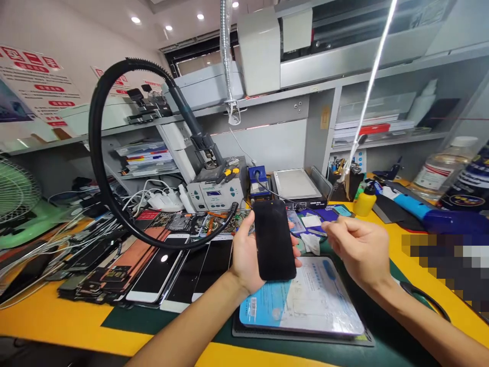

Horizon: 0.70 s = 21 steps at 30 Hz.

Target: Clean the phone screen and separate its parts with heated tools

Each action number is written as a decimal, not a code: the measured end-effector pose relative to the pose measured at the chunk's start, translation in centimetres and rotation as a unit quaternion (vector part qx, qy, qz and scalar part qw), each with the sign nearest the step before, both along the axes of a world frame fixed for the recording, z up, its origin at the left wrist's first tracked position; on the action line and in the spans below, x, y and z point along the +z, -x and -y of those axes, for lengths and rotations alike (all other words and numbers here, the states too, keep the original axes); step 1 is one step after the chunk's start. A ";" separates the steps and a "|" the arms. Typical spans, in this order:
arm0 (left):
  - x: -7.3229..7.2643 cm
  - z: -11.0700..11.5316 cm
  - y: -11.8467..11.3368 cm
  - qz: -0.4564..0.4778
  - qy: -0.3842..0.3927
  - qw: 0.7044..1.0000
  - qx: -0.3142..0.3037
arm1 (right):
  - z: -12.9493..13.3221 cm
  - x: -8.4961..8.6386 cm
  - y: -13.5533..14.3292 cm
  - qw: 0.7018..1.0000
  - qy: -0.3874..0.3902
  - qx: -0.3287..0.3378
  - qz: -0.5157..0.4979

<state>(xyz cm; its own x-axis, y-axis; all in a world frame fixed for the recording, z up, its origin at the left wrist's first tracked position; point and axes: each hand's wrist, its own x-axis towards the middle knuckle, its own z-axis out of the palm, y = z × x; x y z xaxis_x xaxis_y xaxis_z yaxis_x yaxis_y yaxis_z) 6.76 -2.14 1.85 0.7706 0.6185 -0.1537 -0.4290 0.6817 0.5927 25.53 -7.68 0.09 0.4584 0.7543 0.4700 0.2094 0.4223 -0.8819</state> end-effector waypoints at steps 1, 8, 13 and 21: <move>-0.1 -0.1 0.0 0.003 0.000 1.000 -0.002 | 0.0 -0.1 0.1 1.000 -0.007 0.012 -0.017; -0.6 -0.3 0.2 0.014 0.000 1.000 -0.019 | -0.5 0.7 0.4 0.990 -0.049 0.074 -0.111; -0.6 -0.3 0.5 0.017 0.011 0.999 -0.032 | -1.2 1.2 -0.6 0.983 -0.077 0.079 -0.148; -0.1 0.0 1.4 0.020 0.040 0.998 -0.044 | -1.6 -0.2 -1.4 0.962 -0.042 0.141 -0.229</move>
